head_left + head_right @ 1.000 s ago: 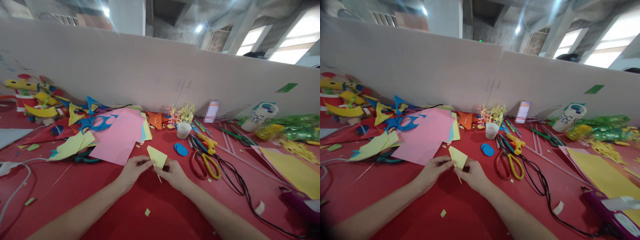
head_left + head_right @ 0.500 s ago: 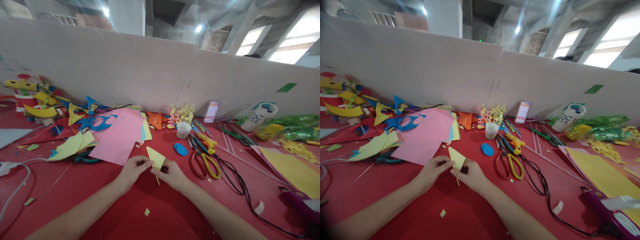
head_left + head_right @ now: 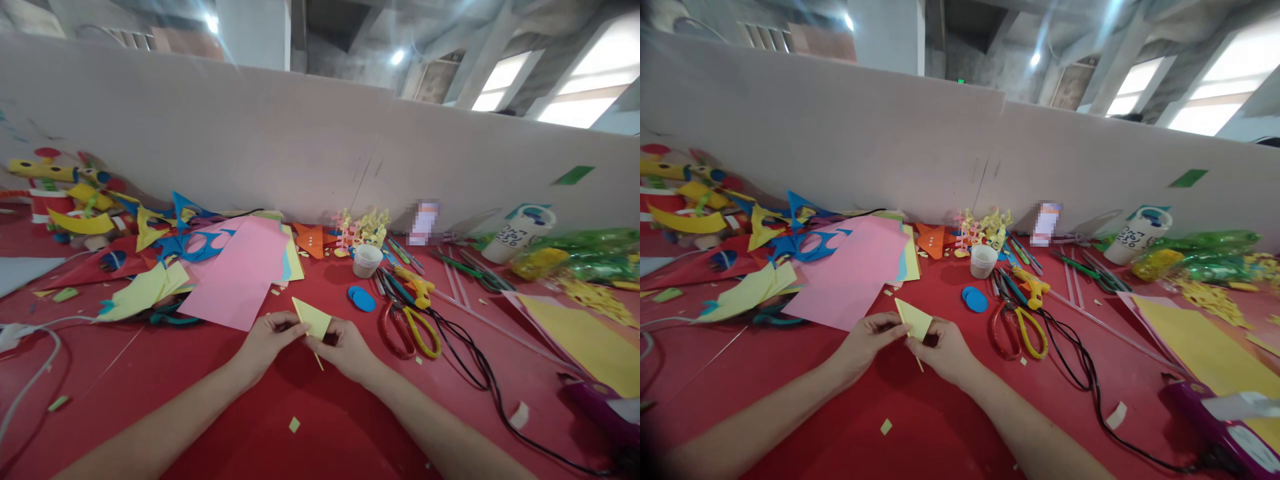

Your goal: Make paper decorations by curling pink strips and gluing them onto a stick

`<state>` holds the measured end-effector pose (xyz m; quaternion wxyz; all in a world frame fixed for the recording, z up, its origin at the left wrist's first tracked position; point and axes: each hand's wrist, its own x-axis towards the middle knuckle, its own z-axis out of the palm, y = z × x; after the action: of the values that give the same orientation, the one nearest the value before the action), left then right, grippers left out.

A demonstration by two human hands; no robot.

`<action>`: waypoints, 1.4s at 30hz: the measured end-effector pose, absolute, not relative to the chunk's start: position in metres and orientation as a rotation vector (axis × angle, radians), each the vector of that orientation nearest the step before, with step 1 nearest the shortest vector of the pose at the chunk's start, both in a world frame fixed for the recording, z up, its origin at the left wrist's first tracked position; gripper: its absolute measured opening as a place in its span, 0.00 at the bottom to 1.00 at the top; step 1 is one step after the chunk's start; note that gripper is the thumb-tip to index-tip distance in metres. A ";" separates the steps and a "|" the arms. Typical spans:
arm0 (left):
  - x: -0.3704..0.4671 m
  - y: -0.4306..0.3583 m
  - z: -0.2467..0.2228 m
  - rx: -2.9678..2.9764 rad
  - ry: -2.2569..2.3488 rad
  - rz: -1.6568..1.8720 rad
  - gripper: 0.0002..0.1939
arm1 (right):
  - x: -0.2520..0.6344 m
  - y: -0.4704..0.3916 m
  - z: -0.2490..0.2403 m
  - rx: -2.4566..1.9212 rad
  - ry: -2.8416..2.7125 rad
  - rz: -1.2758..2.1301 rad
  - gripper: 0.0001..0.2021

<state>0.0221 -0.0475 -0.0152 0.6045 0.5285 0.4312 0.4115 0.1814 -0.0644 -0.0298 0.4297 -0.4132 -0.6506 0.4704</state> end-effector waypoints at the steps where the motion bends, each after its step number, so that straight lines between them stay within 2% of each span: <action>1: 0.022 -0.047 -0.015 1.219 0.980 0.945 0.08 | 0.182 -0.064 -0.030 -1.040 -1.632 1.169 0.08; 10: 0.021 -0.047 -0.015 1.206 0.973 0.950 0.10 | 0.182 -0.066 -0.029 -1.102 -1.702 1.088 0.10; 22: 0.024 -0.048 -0.014 1.177 1.080 1.014 0.14 | 0.180 -0.066 -0.030 -1.166 -1.706 1.027 0.08; 29: 0.022 -0.048 -0.013 1.306 1.003 0.927 0.10 | 0.182 -0.065 -0.029 -1.137 -1.717 1.040 0.11; 38: 0.021 -0.048 -0.014 1.245 0.947 0.933 0.10 | 0.183 -0.065 -0.029 -1.172 -1.762 1.013 0.15; 42: 0.022 -0.048 -0.014 1.211 1.011 0.986 0.11 | 0.183 -0.063 -0.032 -1.185 -1.742 1.001 0.13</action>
<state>0.0220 -0.0478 -0.0135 0.5977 0.5221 0.4356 0.4248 0.1826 -0.0634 -0.0324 0.3934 -0.4670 -0.6867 0.3946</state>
